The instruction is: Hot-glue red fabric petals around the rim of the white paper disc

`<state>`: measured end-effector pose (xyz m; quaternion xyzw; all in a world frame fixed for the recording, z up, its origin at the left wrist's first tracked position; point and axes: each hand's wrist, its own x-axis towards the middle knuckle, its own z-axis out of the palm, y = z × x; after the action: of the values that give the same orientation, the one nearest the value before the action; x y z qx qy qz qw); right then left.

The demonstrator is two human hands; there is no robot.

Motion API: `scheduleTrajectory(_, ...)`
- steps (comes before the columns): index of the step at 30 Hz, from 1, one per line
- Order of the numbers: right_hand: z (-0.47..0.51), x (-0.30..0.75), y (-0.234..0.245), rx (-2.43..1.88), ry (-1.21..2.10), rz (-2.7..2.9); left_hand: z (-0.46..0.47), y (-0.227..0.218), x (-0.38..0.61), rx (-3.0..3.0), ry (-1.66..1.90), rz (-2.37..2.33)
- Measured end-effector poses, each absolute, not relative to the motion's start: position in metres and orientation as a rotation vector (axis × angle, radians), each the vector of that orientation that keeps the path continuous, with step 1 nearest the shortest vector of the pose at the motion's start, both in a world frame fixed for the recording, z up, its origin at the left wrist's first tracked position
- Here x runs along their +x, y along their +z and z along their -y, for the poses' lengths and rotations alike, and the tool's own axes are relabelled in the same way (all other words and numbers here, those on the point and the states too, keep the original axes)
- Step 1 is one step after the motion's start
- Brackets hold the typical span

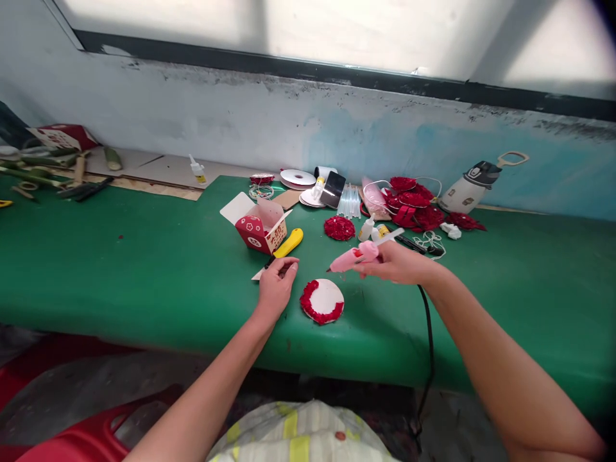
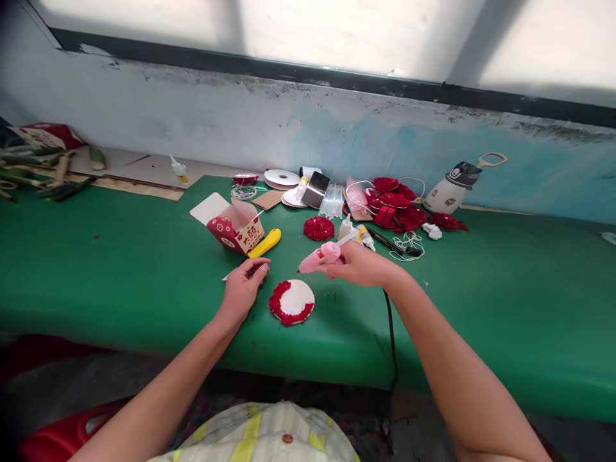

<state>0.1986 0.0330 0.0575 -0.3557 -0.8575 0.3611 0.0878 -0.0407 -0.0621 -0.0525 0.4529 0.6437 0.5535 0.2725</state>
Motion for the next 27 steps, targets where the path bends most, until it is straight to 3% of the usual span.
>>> scheduleTrajectory(3, -0.036, 0.208, 0.037, -1.314, 1.113, 2.042, 0.063, -0.051, -0.041, 1.209, 1.495, -1.720)
scheduleTrajectory(7, -0.039, 0.207, -0.006, -1.395, 0.959, 1.797, 0.063, -0.050, -0.042, 1.189, 1.479, -1.722)
scheduleTrajectory(12, -0.039, 0.210, -0.040, -1.422, 0.899, 1.811, 0.061, -0.051, -0.045, 1.166, 1.483, -1.709)
scheduleTrajectory(18, -0.042, 0.210, -0.048, -1.433, 0.755, 1.934, 0.068, -0.046, -0.045, 1.123, 1.541, -1.693)
scheduleTrajectory(22, -0.044, 0.209, -0.052, -1.424, 0.670, 1.971, 0.081, -0.020, -0.071, 1.261, 1.576, -1.845)
scheduleTrajectory(27, -0.045, 0.209, -0.057, -1.397, 0.661, 1.974, 0.062, 0.047, -0.131, 1.547, 1.570, -2.170)
